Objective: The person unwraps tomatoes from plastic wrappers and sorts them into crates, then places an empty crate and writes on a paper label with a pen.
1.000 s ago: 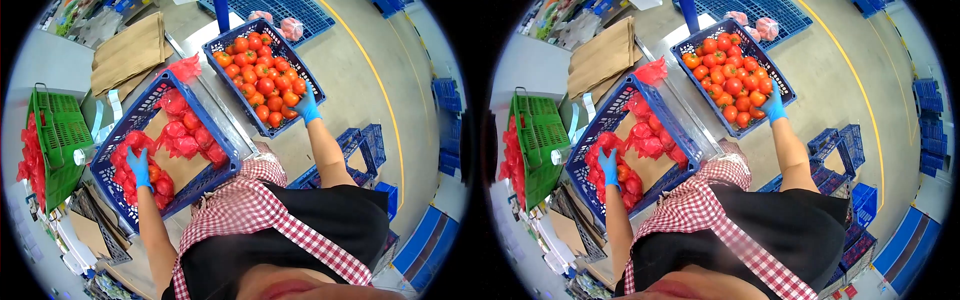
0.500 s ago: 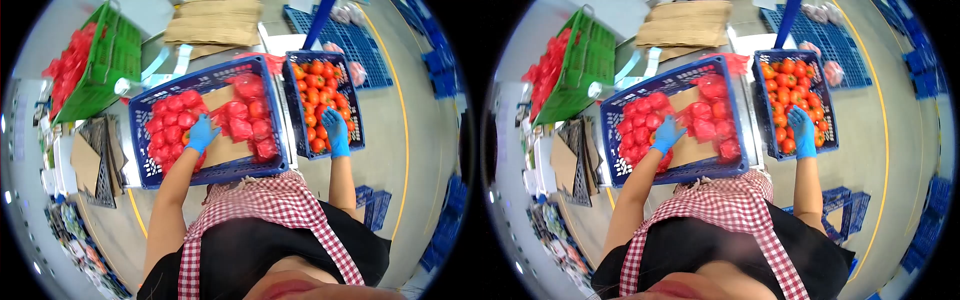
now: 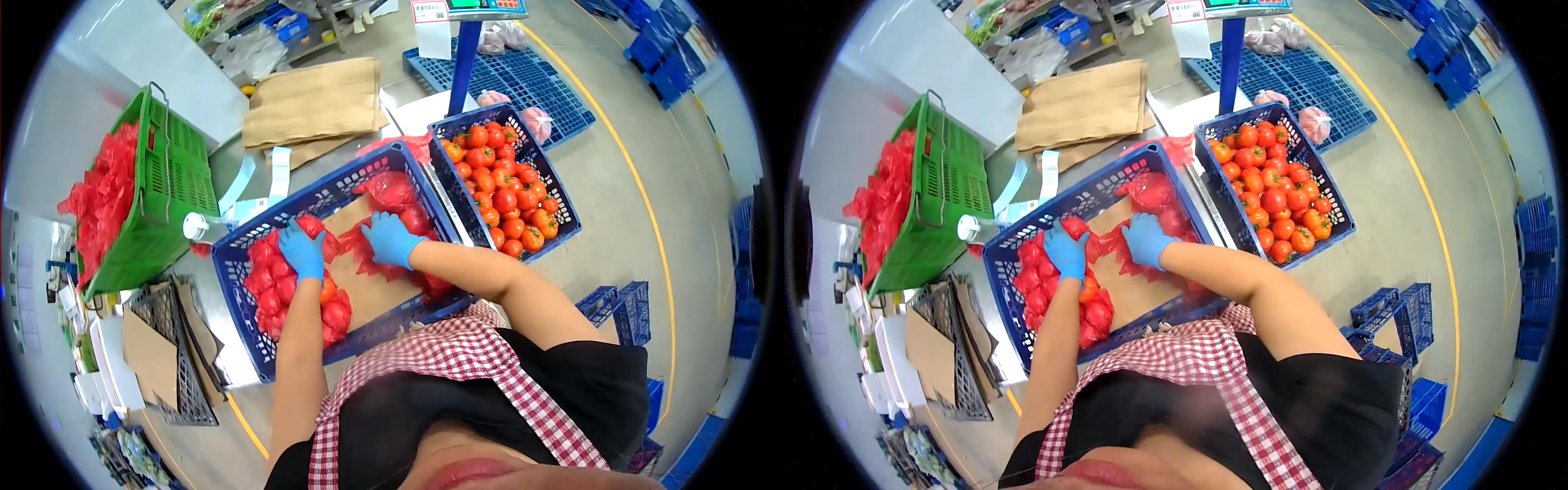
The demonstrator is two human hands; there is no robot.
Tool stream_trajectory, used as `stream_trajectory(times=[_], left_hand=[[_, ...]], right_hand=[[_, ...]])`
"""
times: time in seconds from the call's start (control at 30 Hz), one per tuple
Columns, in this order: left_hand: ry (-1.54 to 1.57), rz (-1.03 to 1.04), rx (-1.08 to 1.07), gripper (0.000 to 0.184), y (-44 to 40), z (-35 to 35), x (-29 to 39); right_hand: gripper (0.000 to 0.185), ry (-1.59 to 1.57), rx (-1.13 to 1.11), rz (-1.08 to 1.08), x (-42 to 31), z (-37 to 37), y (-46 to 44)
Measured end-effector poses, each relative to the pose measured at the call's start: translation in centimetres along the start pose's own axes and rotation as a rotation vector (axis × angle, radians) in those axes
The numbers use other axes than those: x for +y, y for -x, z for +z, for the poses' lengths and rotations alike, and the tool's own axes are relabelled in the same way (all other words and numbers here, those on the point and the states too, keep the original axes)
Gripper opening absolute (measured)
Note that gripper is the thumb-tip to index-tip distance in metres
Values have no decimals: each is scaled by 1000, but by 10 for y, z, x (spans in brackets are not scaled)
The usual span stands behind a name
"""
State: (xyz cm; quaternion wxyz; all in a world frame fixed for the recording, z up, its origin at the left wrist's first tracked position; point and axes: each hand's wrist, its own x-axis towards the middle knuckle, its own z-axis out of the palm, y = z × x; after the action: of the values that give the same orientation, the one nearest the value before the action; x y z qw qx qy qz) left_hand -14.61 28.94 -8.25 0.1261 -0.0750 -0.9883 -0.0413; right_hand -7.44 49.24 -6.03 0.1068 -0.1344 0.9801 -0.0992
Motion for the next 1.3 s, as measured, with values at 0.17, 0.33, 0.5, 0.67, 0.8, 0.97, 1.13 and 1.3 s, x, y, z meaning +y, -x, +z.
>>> stream_trajectory(times=[0.17,0.33,0.5,0.67,0.8,0.97,1.13,1.3], left_hand=[[77,58,-258,79,9,4,-10],[299,303,-101,75,25,-11,10],[1344,112,-295,40,15,86,14],[1675,-581,-253,18,-7,11,-7],[1246,-176,-125,21,-18,-25,-83],[424,177,-461,53,35,-78,-88],[201,321,-430,86,104,-61,-66],[160,143,-740,91,111,-101,-52]], right_hand=[[27,-41,7,-95,-15,24,-6],[18,-102,88,-344,-36,43,13],[19,-444,312,15,-4,16,-6],[28,-1049,645,367,43,-71,9],[39,-300,369,214,15,-95,46],[44,24,65,-1,2,-38,43],[31,357,-130,-167,-14,-17,56],[16,681,-61,-173,-11,22,75]])
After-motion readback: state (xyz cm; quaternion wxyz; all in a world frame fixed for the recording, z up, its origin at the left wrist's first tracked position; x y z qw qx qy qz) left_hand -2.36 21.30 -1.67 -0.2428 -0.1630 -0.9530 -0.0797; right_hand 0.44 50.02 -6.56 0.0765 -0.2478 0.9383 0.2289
